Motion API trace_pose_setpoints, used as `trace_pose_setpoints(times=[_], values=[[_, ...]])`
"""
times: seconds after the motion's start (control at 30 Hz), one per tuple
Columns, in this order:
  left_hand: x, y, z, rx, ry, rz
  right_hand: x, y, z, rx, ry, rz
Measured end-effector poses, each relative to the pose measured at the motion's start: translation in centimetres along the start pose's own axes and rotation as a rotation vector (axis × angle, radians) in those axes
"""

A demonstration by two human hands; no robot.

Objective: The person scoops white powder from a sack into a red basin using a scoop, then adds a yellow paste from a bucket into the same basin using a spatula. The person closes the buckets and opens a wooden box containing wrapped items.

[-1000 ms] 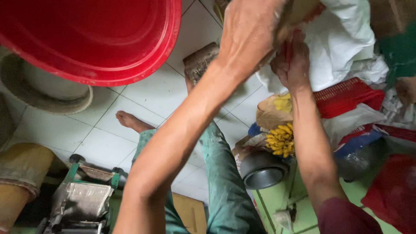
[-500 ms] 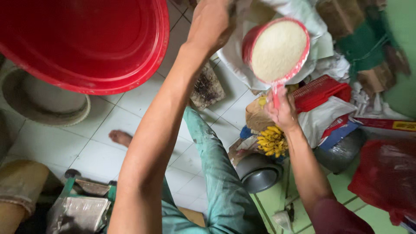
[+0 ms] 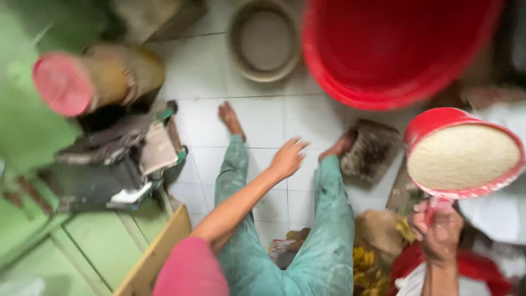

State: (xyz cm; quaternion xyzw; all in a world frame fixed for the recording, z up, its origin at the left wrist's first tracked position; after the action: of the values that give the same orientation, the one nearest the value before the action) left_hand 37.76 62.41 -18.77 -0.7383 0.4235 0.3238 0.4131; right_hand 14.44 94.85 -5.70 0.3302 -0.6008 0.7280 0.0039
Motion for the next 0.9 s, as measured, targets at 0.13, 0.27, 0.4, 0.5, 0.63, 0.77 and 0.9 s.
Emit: trace_pose_setpoints(times=[0.13,0.27,0.4,0.5,0.63,0.77,0.9], values=[[8.4,-17.8,-9.8,0.393,0.279,-0.599,3.4,6.0,17.2,0.111,-0.130,0.118],[11.1,-25.0,-15.2,0.304,0.067,-0.895,6.1,10.3,37.6,0.228,-0.332,0.138],[14.0,-25.6,-18.0,0.209,0.093,-0.877,7.7,13.3,56.4,0.495,-0.513,-0.034],[16.2,-26.6,-19.4,0.139,0.054,-0.847,7.4,16.7,68.3,0.715,-0.537,-0.122],[18.6,-27.7,-21.1,0.060,0.013,-0.810,5.9,22.7,80.5,0.759,-0.590,-0.093],[20.5,-28.0,-23.0,0.049,-0.042,-0.802,4.6,27.5,89.7,0.879,-0.642,-0.169],[21.8,-28.0,-25.0,-0.009,-0.081,-0.798,3.6,30.8,94.8,0.979,-0.710,-0.152]])
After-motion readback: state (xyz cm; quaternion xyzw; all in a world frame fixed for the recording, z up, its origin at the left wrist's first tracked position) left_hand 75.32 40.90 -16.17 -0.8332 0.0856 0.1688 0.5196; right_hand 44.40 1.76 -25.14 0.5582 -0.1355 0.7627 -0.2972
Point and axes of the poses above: each hand's wrist, its own y-axis towards the middle knuckle, its own z-axis out of the palm, x = y × z, the point moved 5 cm from there along y, towards the middle knuckle, and after that the axes turned 15 degrees about z, right-handed, at the moved point
